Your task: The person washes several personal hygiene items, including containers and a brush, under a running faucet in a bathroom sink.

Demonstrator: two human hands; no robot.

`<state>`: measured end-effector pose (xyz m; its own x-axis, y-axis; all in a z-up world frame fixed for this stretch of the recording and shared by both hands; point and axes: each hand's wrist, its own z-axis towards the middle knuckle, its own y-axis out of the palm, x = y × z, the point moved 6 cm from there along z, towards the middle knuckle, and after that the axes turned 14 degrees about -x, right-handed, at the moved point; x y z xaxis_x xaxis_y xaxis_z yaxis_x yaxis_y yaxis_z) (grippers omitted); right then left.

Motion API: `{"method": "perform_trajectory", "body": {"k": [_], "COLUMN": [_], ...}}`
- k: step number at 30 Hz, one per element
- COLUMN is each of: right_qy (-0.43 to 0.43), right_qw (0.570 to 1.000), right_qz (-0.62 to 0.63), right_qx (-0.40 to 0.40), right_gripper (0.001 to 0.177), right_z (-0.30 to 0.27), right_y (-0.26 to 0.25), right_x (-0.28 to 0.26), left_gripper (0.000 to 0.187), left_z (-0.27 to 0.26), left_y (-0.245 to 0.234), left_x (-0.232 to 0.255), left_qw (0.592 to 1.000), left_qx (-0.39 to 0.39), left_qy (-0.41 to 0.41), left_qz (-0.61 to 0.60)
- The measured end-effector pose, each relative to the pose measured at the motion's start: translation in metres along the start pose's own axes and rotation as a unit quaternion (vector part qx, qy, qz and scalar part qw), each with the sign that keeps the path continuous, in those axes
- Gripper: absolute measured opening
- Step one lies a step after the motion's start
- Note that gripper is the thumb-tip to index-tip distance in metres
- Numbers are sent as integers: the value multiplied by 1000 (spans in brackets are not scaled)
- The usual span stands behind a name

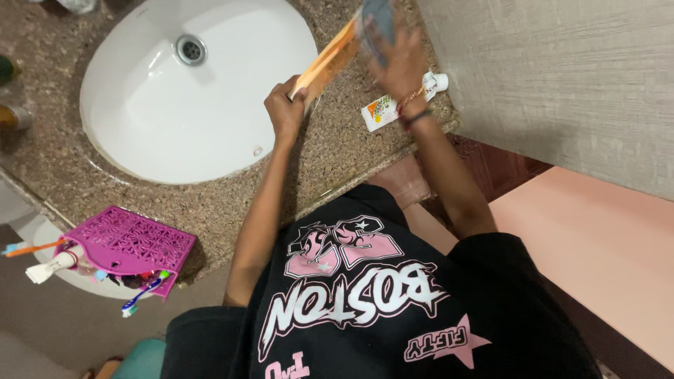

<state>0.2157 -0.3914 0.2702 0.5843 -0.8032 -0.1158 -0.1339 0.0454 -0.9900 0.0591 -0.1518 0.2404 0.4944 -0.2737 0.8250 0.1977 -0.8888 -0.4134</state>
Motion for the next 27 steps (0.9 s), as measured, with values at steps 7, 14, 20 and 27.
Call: {"method": "perform_trajectory", "body": {"k": [7,14,20,27], "right_qy": [-28,-7,-7,-96], "right_qw": [997,993,1000,995], "right_qz": [17,85,-14,15], "right_qx": [-68,-79,22,-28], "right_gripper": [73,94,83,80], "right_z": [-18,-35,-8,-46], "right_y": [-3,5,8,21], "right_x": [-29,-79,-49,-96], "left_gripper": [35,33,34,35], "left_z": [1,5,7,17], "left_y": [0,10,11,4], "left_x": [4,-1,3,-2], "left_qw": [1000,999,999,998], "left_qx": [2,13,7,26], "left_qy": [8,32,31,50], "left_qz": [3,-7,-19,-21]}}
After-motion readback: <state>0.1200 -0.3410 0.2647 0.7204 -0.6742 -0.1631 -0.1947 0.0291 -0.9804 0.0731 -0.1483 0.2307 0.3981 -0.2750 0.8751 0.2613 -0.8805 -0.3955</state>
